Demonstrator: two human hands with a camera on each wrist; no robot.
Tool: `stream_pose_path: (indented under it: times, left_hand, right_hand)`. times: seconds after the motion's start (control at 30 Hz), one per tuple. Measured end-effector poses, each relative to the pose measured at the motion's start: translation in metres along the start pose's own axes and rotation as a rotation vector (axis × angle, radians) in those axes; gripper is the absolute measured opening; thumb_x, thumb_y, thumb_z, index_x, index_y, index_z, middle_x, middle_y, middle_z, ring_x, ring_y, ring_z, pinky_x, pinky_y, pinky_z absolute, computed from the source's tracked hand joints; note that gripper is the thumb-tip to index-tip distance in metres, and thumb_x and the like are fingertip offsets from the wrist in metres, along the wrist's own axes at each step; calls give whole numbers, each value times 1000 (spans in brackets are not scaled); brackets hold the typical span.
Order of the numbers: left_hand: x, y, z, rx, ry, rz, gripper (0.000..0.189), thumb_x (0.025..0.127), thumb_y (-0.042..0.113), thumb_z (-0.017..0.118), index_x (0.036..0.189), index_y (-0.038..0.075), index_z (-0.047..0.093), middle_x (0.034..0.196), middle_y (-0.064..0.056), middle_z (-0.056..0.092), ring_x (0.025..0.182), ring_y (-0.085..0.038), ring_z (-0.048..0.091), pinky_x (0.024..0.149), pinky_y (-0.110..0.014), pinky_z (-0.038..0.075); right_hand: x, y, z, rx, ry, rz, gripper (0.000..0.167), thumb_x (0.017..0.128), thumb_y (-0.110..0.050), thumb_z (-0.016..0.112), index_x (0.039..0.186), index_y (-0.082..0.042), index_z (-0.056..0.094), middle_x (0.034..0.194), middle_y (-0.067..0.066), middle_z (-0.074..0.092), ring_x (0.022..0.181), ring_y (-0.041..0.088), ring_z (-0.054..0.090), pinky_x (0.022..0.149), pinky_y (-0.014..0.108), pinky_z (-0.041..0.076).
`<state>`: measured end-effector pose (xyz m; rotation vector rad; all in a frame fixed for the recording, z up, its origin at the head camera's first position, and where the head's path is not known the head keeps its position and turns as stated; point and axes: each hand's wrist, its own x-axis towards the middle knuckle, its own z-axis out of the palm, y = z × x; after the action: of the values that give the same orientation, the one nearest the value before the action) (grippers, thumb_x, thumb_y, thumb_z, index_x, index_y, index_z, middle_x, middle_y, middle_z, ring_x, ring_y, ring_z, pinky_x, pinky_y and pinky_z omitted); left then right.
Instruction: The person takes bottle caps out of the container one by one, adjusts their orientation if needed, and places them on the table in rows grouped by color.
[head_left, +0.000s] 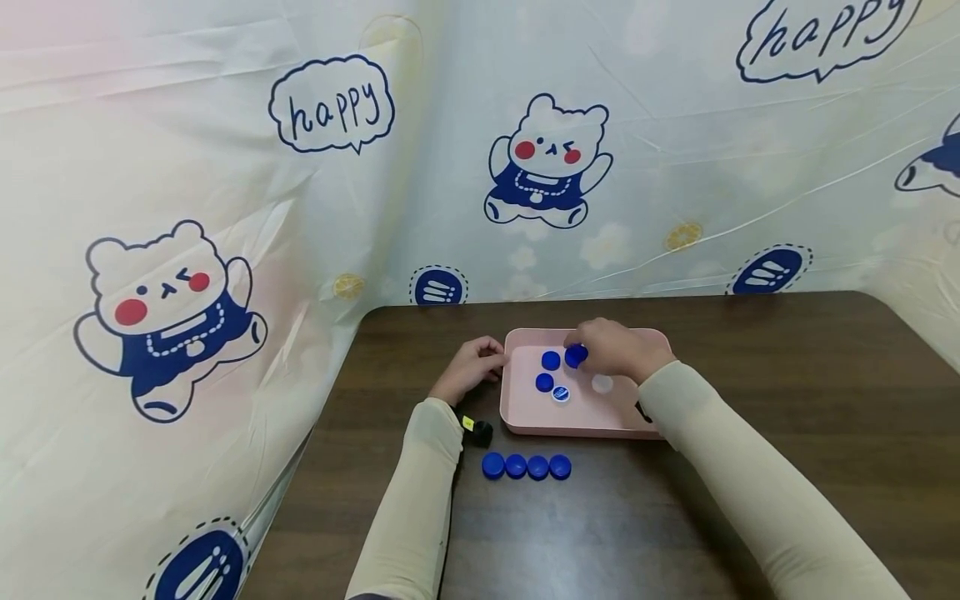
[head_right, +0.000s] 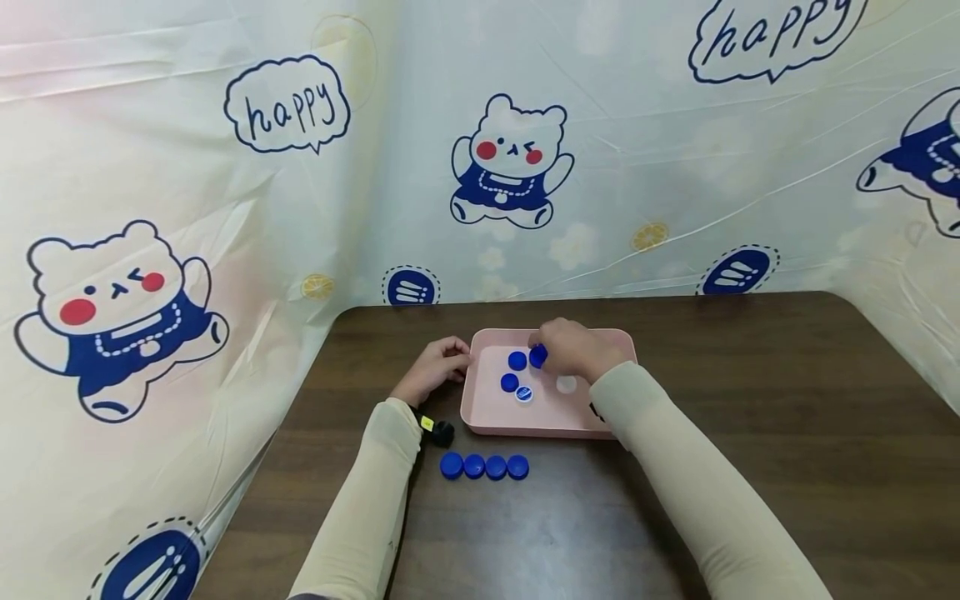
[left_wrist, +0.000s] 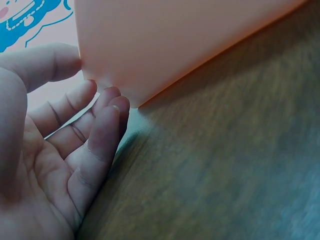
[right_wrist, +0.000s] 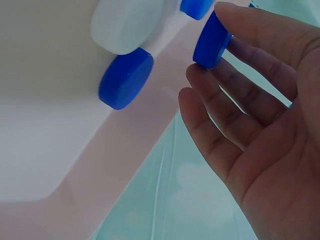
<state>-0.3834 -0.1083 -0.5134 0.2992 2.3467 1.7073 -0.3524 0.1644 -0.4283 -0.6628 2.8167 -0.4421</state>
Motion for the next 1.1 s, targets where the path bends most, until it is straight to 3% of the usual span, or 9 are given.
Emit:
stream_pose_path:
  times: [0.2, 0.47, 1.1]
  left_hand:
    - [2, 1, -1, -14, 1, 23, 14, 92, 17, 67, 100, 7, 64, 95, -13, 63, 84, -26, 63, 73, -36, 56]
    - [-1, 3, -1, -13, -3, 4, 15, 92, 18, 67, 100, 6, 64, 95, -12, 64, 83, -25, 64, 74, -36, 56]
    - [-4, 2, 1, -8, 4, 4, 15, 92, 18, 67, 100, 7, 64, 96, -12, 63, 84, -26, 64, 73, -36, 56]
  right_hand:
    - [-1, -4, -7, 4, 48, -1, 46, 84, -14, 76, 129, -12, 64, 125, 11, 60, 116, 33, 54, 97, 52, 44]
    - [-9, -9, -9, 26, 118, -14, 42, 87, -17, 74, 128, -12, 64, 124, 8, 59, 114, 31, 55, 95, 51, 46]
    - [-29, -22, -19, 34, 181, -76, 36, 88, -21, 73, 123, -14, 67, 120, 4, 60, 110, 26, 57, 93, 47, 49]
